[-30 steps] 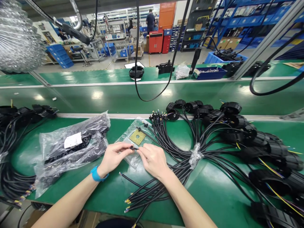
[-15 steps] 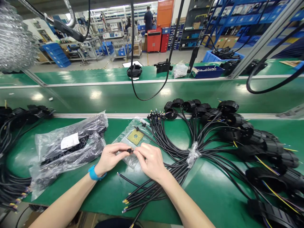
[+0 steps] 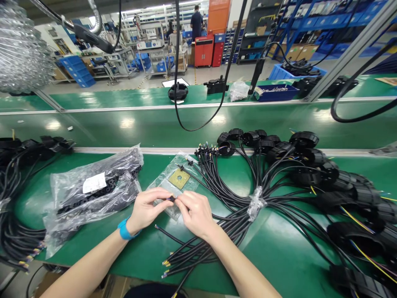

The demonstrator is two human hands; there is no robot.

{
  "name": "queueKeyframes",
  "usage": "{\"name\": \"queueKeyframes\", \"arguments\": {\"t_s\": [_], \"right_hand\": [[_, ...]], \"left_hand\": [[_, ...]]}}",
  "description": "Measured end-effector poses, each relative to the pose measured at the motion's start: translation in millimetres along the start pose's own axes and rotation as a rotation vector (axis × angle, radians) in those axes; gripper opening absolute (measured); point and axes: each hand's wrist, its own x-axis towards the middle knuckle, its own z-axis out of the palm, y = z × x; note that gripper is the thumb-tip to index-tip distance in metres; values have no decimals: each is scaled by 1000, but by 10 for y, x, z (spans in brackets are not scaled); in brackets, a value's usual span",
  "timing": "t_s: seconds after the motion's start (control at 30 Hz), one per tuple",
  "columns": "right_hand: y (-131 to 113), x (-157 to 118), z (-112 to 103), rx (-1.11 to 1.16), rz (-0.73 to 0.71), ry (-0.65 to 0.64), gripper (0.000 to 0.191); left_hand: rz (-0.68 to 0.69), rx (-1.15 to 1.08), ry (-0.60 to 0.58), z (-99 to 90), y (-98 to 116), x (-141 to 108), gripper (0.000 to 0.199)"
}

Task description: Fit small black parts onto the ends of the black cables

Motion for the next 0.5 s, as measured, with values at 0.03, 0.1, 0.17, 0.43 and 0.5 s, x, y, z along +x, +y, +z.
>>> {"name": "queueKeyframes", "arguments": {"t_s": [0.03,0.1,0.17,0.43,0.5], "right_hand": [[12,-8,17,-3,-4,-6,23],[29,-16,38,-16,-5,7,20],[35,-14,40,-14,-3,47,15],[20,-14,27,19,-19,114,6],[20,-24,32,54,-2,107,8]], "left_hand": [[8,26,-8,-8,10,9,16],[-6,51,-30,-30,13,32,16],[-71,17,-50,-54,-4,53,16],[-206,-148,-83,-46,-61,50,18],[-182,-123,-92,-41,-56,47,18]]}}
